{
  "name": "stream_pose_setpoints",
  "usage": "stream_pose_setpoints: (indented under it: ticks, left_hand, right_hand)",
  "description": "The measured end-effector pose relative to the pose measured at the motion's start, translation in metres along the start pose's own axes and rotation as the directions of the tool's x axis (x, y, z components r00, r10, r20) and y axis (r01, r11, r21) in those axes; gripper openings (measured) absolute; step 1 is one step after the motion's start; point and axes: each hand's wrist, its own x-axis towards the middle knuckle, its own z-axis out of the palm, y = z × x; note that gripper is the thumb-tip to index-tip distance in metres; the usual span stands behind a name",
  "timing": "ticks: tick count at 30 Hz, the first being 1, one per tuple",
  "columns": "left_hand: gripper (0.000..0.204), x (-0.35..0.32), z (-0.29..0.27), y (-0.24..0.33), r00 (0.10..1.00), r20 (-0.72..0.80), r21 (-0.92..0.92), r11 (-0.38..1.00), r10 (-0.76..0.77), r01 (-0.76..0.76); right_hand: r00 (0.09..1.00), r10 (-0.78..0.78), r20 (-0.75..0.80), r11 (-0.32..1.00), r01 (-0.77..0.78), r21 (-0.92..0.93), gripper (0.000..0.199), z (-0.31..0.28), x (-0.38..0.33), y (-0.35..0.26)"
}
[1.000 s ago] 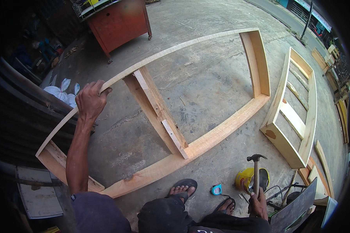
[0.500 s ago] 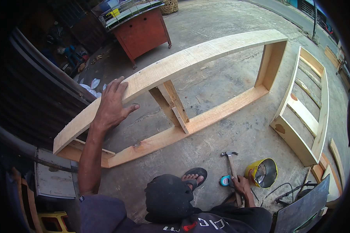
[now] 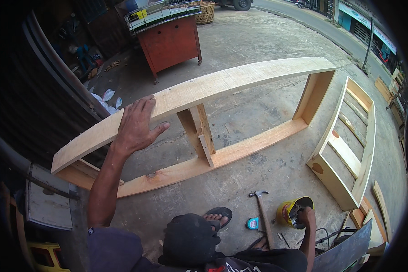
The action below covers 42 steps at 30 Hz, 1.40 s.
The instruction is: The person assembles a wooden frame by hammering nails into pre-drilled holes. They position wooden pieces, insert nails, and use a hammer to secure the joints, occasionally adjusting the frame's orientation.
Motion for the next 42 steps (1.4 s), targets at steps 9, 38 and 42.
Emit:
stream_pose_setpoints:
  ticks: [9,38,42]
  left_hand:
    - [0.076,-0.007,-0.008,-0.002,1.0,-0.001,-0.031,0.999,-0.007,0.007]
    - [0.078,0.18,0.023,-0.012,0.782,0.622,-0.493,0.797,0.044,0.347]
    - [0.036,0.109,-0.022,0.042,0.966,-0.254,-0.428,0.89,0.046,-0.155]
  right_hand:
    - [0.992,-0.036,0.122,0.998,0.03,0.05,0.031,0.115,0.084,0.046]
    - [0.958,-0.278,-0.068,0.948,0.285,0.143,0.026,-0.092,-0.047,-0.059]
    - [0.745,-0.491,-0.451,0.664,0.655,0.36,0.019,-0.157,-0.103,-0.151]
